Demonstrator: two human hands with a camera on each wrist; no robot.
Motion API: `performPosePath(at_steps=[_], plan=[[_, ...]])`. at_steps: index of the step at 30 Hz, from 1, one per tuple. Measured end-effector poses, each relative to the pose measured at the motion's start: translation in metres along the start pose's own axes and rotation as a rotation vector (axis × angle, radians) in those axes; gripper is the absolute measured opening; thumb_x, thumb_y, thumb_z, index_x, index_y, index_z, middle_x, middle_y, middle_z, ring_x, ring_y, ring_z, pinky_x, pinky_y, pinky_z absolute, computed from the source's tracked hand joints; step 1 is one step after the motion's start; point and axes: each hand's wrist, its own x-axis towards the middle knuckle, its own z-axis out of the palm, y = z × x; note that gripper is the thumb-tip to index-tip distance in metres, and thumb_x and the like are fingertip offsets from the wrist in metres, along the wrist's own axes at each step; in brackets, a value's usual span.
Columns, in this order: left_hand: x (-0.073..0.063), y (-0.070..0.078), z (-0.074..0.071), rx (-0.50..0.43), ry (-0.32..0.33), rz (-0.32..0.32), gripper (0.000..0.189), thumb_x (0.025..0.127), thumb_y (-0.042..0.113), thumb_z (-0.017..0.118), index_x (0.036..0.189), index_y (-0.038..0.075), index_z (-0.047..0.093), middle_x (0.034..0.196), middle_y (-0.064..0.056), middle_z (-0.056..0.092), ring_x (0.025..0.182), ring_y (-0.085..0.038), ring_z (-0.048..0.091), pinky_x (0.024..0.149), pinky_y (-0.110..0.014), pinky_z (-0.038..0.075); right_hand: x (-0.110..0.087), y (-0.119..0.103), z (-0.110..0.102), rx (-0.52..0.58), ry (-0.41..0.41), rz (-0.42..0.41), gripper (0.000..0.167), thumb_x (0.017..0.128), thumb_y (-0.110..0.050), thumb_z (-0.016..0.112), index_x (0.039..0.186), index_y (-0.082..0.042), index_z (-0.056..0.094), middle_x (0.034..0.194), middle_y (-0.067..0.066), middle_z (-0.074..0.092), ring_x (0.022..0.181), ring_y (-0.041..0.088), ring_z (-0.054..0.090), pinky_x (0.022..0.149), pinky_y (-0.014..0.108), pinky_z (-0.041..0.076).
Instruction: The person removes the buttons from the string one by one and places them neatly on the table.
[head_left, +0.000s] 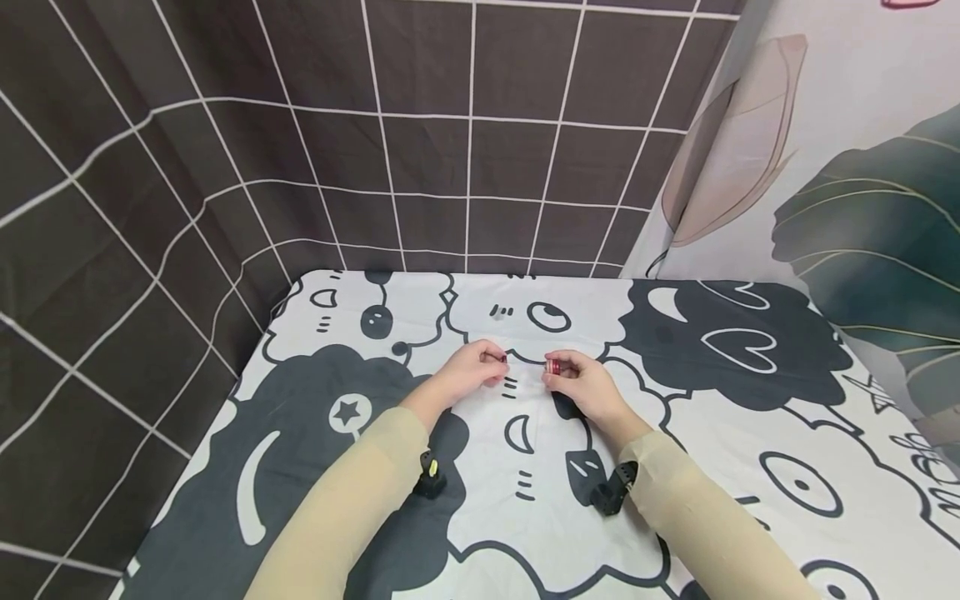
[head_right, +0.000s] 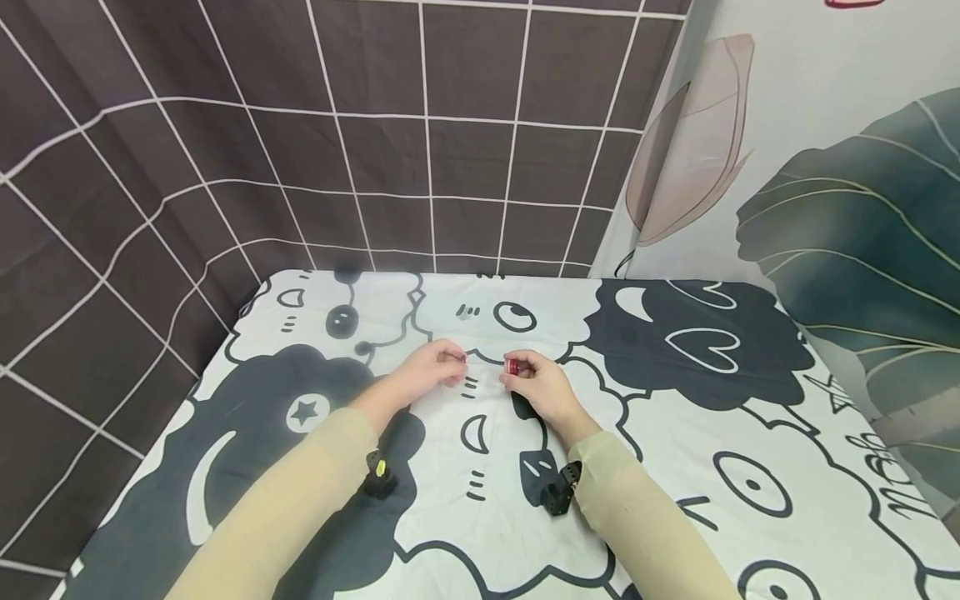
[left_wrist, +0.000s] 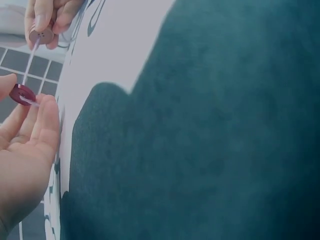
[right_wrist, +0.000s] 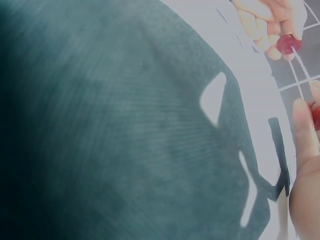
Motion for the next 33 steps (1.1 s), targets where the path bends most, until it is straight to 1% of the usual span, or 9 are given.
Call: performPosePath(at_steps=[5,9,13,18,25,33], plan=[[0.001,-0.005,-0.002,-0.011,-0.001,0.007,0.031,0.087,0.013,0.063,0.114,0.0,0.056,0.096,-0.008,0.064,0.082,-0.016,0.063,0.075,-0.028,0.052,-0.001,0.002,-0.001,0.023,-0.005,-0.008,0.042,0.082,-0.019,0.073,0.118,-0.002,0.061,0.092,0.008,0.063,0.076,0.017,0.056,0.066,0.022,0.045],[0.001,-0.006,-0.005,-0.013,0.006,0.007,0.03,0.088,0.013,0.063,0.114,0.0,0.056,0.096,-0.008,0.064,0.081,-0.016,0.063,0.075,-0.028,0.052,-0.001,0.003,-0.001,0.043,-0.004,0.001,0.042,0.082,-0.019,0.073,0.119,-0.002,0.061,0.091,0.008,0.063,0.075,0.016,0.058,0.066,0.021,0.045],[-0.001,-0.007,-0.008,-0.008,0.033,0.003,0.029,0.088,0.014,0.063,0.113,0.001,0.057,0.096,-0.007,0.065,0.079,-0.015,0.063,0.073,-0.028,0.052,-0.002,0.002,-0.001,0.054,0.001,0.009,0.041,0.083,-0.018,0.072,0.119,-0.002,0.06,0.09,0.008,0.063,0.074,0.015,0.059,0.065,0.021,0.046],[-0.003,-0.007,-0.011,-0.014,0.062,0.012,0.027,0.087,0.013,0.064,0.11,0.001,0.058,0.093,-0.007,0.065,0.075,-0.015,0.062,0.07,-0.028,0.051,-0.003,0.002,0.0,0.074,-0.005,0.005,0.041,0.084,-0.014,0.07,0.119,0.002,0.058,0.09,0.01,0.063,0.074,0.016,0.06,0.065,0.02,0.046],[-0.004,-0.009,-0.015,0.001,0.06,0.016,0.026,0.087,0.013,0.064,0.109,0.001,0.057,0.093,-0.007,0.065,0.076,-0.015,0.062,0.07,-0.027,0.05,0.0,0.007,0.002,0.06,-0.002,0.02,0.04,0.083,-0.016,0.071,0.118,-0.001,0.06,0.088,0.008,0.063,0.074,0.016,0.061,0.066,0.021,0.046],[-0.003,-0.011,-0.017,-0.007,0.072,0.022,0.026,0.087,0.013,0.064,0.108,0.001,0.058,0.089,-0.007,0.065,0.074,-0.015,0.062,0.069,-0.027,0.05,-0.001,0.007,0.001,0.068,-0.003,0.015,0.04,0.084,-0.016,0.071,0.119,0.0,0.059,0.089,0.008,0.063,0.074,0.015,0.061,0.067,0.02,0.046]])
